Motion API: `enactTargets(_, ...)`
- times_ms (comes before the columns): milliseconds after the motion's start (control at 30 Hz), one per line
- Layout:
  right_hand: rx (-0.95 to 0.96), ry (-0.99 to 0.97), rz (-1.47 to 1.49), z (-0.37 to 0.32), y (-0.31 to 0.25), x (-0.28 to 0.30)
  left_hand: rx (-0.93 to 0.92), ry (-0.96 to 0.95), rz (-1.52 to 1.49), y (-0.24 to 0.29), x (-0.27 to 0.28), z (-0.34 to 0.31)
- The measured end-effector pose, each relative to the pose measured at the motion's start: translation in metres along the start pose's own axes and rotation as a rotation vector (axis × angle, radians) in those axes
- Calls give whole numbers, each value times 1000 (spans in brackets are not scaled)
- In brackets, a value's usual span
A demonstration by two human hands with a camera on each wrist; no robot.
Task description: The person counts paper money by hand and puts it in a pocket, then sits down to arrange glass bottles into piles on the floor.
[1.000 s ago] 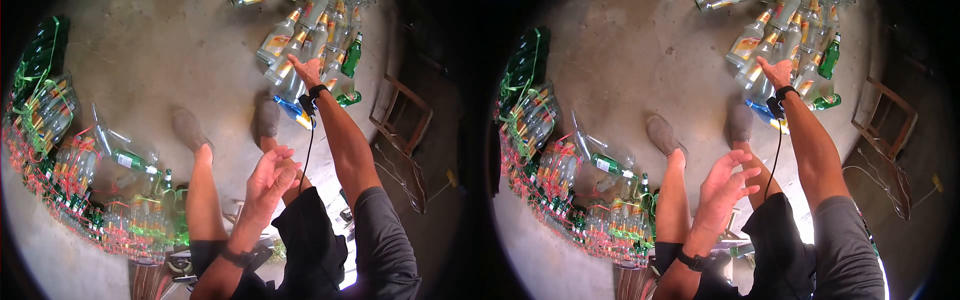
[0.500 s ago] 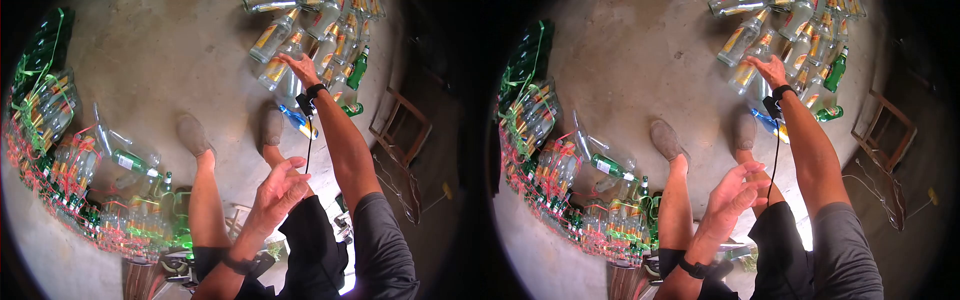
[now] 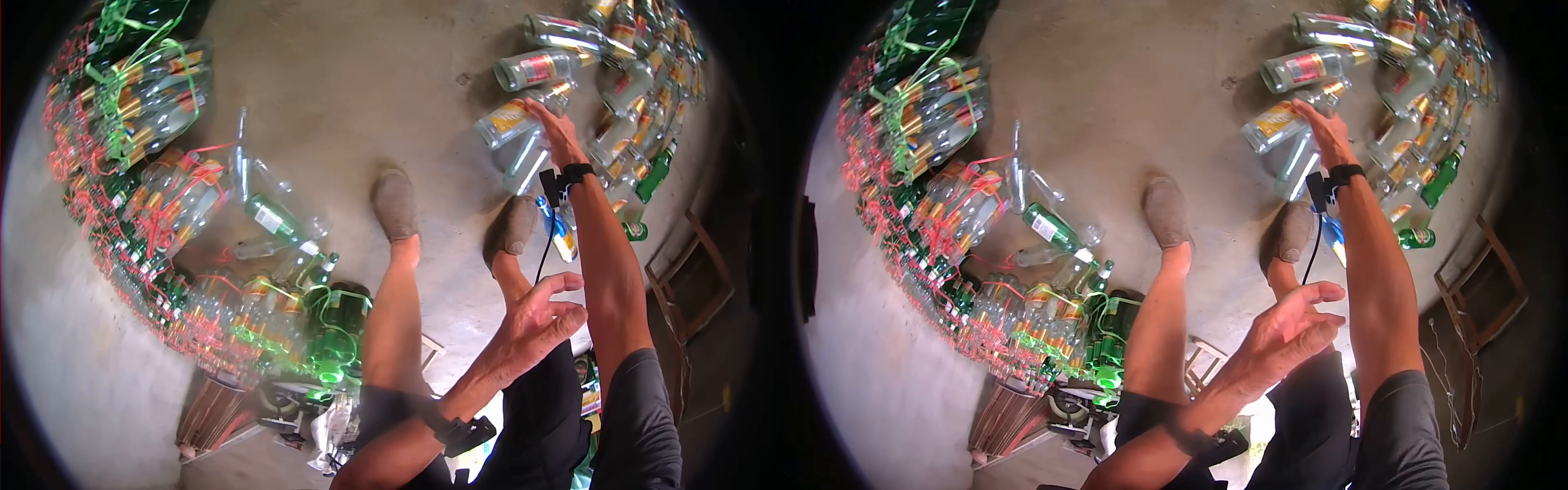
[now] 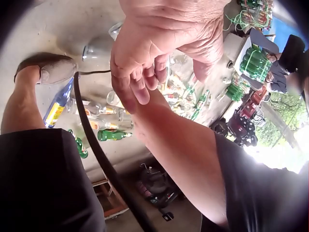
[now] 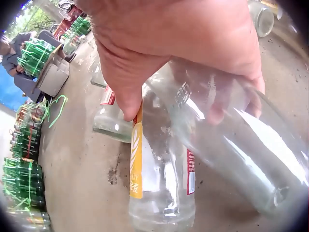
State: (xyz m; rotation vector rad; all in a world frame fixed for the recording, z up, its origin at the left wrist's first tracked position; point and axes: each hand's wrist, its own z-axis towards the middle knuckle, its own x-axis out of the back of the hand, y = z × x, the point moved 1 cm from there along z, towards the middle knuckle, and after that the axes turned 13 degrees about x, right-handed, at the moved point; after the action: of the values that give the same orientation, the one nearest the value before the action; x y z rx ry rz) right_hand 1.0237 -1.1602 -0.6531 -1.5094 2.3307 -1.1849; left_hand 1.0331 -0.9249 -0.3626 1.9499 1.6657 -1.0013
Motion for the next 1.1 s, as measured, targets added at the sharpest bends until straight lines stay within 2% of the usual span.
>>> enactTargets(67,-88,3,26,-4,-2,-10,-13,-2,-8,3,1,-3)
enactTargets(300,-129,-48,128,-29,-20,-87,-77,55,-65,9,9,-15)
enactTargets(367,-128,-77,164,-25,-17,-117,-96,192,-170,14,13,-19)
enactTargets(400,-126,-81,154,-22,-18,-130,-100,188,-178,15,14,-21)
enactTargets(467,-27,-161,168,-21,-27,-164,-158,317,-203,21,19,-26)
enactTargets(533,17,-179,154,-28,-59,-197,-202,403,-221,28,23,-33)
enactTargets(600,79,-286,3,-32,-86,-224,-286,459,-298,32,28,-38)
enactTargets(633,126,-320,14,-15,-71,-243,-323,478,-327,35,31,-40)
enactTargets(700,150,-376,6,-11,-77,-273,-375,541,-379,40,36,-47)
enactTargets(867,175,-474,-169,-5,-94,-334,-382,633,-480,56,41,-65)
enactTargets(967,255,-435,-218,-6,-103,-361,-460,635,-610,62,42,-74)
enactTargets(1100,294,-503,-50,-14,-119,-396,-539,664,-700,64,49,-76)
